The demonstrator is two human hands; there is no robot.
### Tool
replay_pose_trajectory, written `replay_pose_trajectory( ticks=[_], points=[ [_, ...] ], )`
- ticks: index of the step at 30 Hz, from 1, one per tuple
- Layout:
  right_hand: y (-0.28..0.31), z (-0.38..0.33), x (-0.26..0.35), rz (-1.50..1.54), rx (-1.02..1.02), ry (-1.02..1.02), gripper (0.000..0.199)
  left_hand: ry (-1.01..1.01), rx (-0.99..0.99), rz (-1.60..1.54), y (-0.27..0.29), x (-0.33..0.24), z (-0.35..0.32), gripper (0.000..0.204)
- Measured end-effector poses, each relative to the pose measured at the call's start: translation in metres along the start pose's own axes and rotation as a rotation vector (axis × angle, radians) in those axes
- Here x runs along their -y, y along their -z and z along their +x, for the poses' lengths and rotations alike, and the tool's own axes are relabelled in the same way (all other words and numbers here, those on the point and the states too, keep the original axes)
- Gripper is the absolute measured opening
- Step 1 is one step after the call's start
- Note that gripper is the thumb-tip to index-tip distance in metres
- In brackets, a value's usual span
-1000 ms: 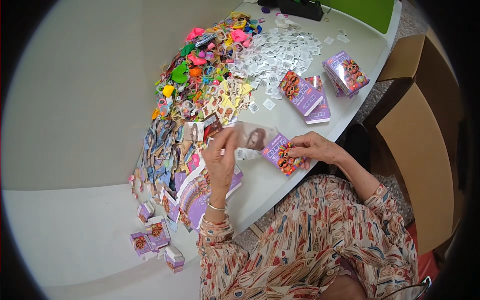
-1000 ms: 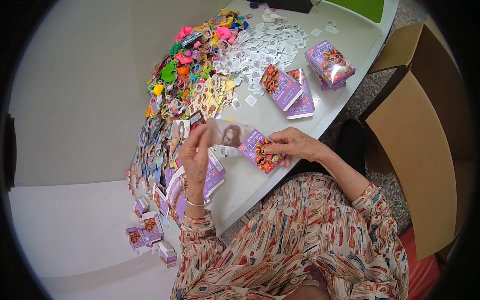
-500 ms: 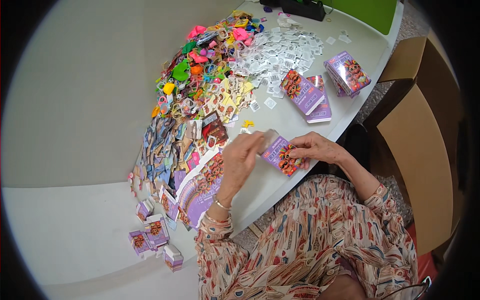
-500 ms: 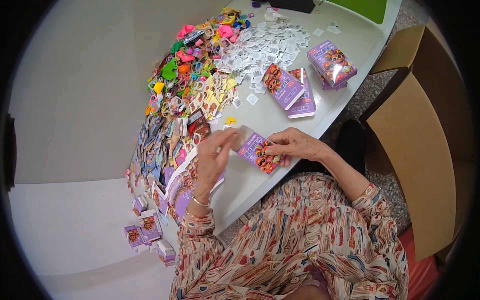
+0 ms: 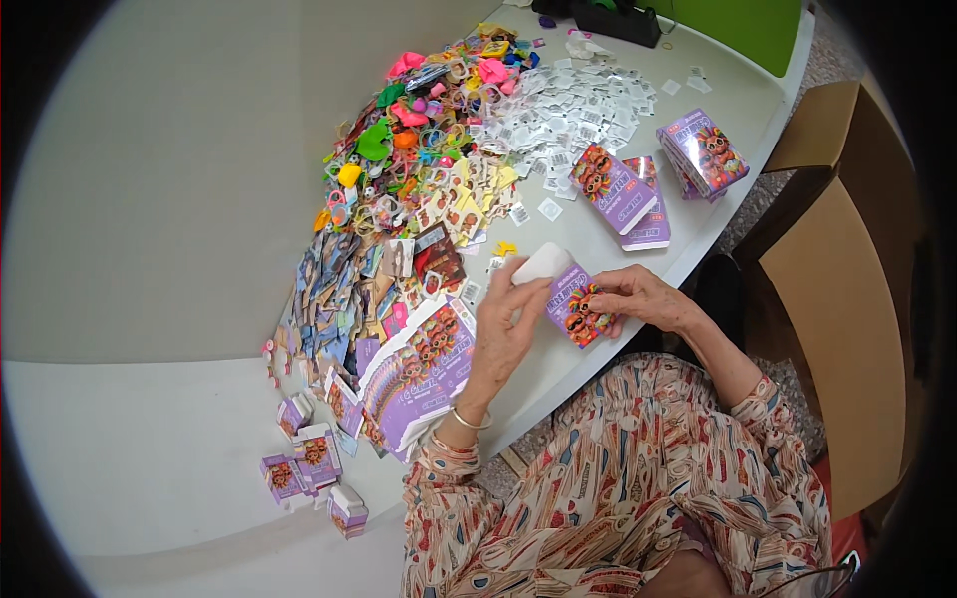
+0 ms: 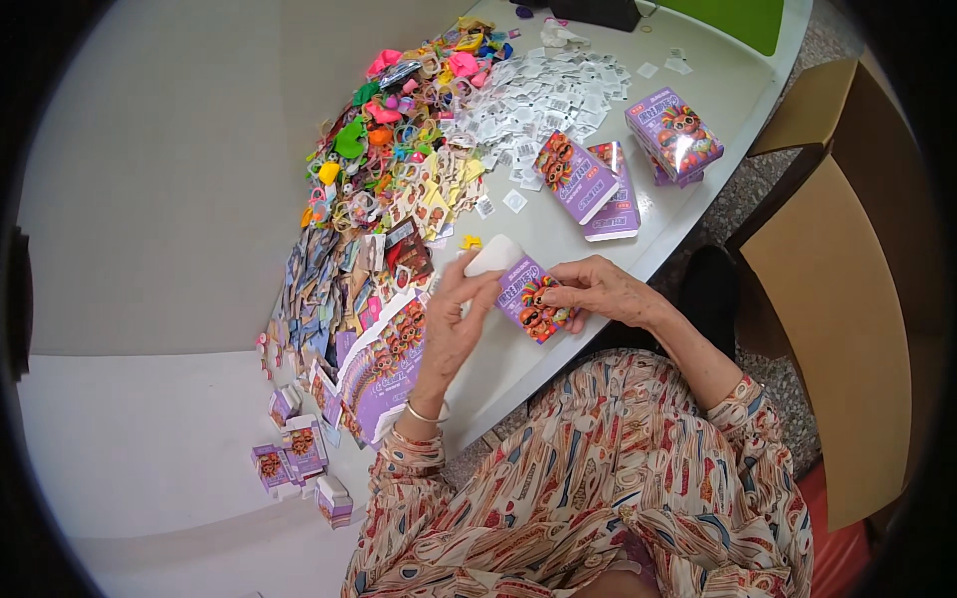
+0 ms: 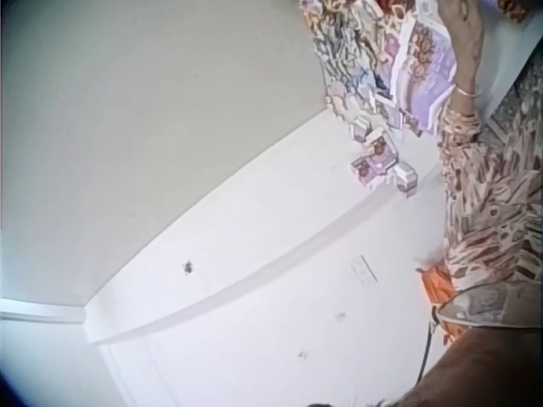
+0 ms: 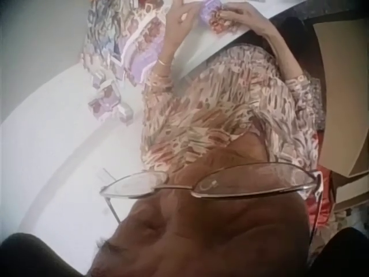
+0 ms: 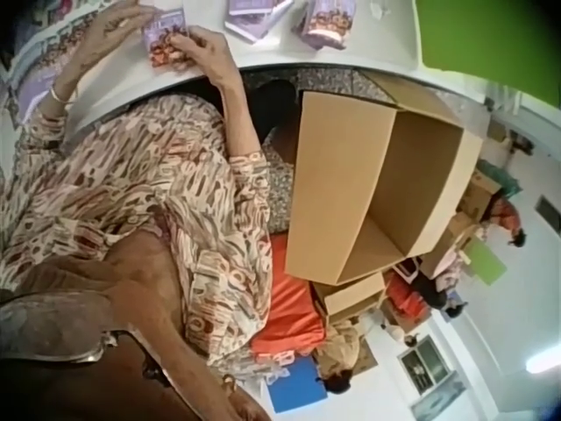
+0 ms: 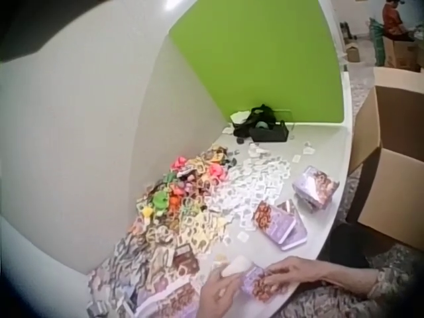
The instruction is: Packing small colorful items into purple boxes and stacking them on a desk.
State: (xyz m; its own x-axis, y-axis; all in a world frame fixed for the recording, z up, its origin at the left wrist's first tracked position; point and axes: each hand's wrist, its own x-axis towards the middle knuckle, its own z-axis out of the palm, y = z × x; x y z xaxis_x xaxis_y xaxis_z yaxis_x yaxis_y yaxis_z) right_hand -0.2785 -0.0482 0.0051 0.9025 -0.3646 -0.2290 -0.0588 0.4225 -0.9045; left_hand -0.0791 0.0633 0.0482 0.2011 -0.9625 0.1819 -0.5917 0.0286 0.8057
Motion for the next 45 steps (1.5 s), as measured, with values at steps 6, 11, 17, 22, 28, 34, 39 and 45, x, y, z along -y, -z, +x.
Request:
replay_pose_trajectory(
  ticks=[6,11,17,22,28,34,39,45],
  points=[
    [-0.033,-0.009,0.004,-0.781,-0.438,0.291,0.067,0.042,-0.063,0.006,-0.002,-0.009,0.002,0.016],
    [-0.048,-0.005,0.001,-1.075,-0.564,0.359,0.106,0.032,-0.088,0.006,-0.010,-0.026,0.005,0.019],
    [-0.044,0.002,-0.008,-0.975,-0.636,0.345,0.092,0.244,0.007,-0.487,-0.005,0.007,0.005,0.031],
    [-0.036,0.003,-0.015,-0.969,-0.690,0.423,0.090,0.192,-0.125,-0.304,0.047,0.054,0.021,0.028],
    [-0.037,0.005,-0.018,-0.915,-0.671,0.422,0.091,-0.005,-0.212,0.798,0.089,0.102,0.009,0.031],
    [-0.044,-0.001,-0.012,-0.846,-0.627,0.461,0.093,-0.016,-0.217,0.791,0.095,0.119,0.007,0.024],
    [-0.040,-0.001,-0.023,-0.814,-0.605,0.513,0.094,0.064,-0.258,0.642,0.094,0.115,0.015,0.014],
    [-0.034,0.001,-0.036,-0.821,-0.472,0.708,0.099,0.076,-0.314,0.604,0.093,0.091,0.013,0.009]
  ],
)
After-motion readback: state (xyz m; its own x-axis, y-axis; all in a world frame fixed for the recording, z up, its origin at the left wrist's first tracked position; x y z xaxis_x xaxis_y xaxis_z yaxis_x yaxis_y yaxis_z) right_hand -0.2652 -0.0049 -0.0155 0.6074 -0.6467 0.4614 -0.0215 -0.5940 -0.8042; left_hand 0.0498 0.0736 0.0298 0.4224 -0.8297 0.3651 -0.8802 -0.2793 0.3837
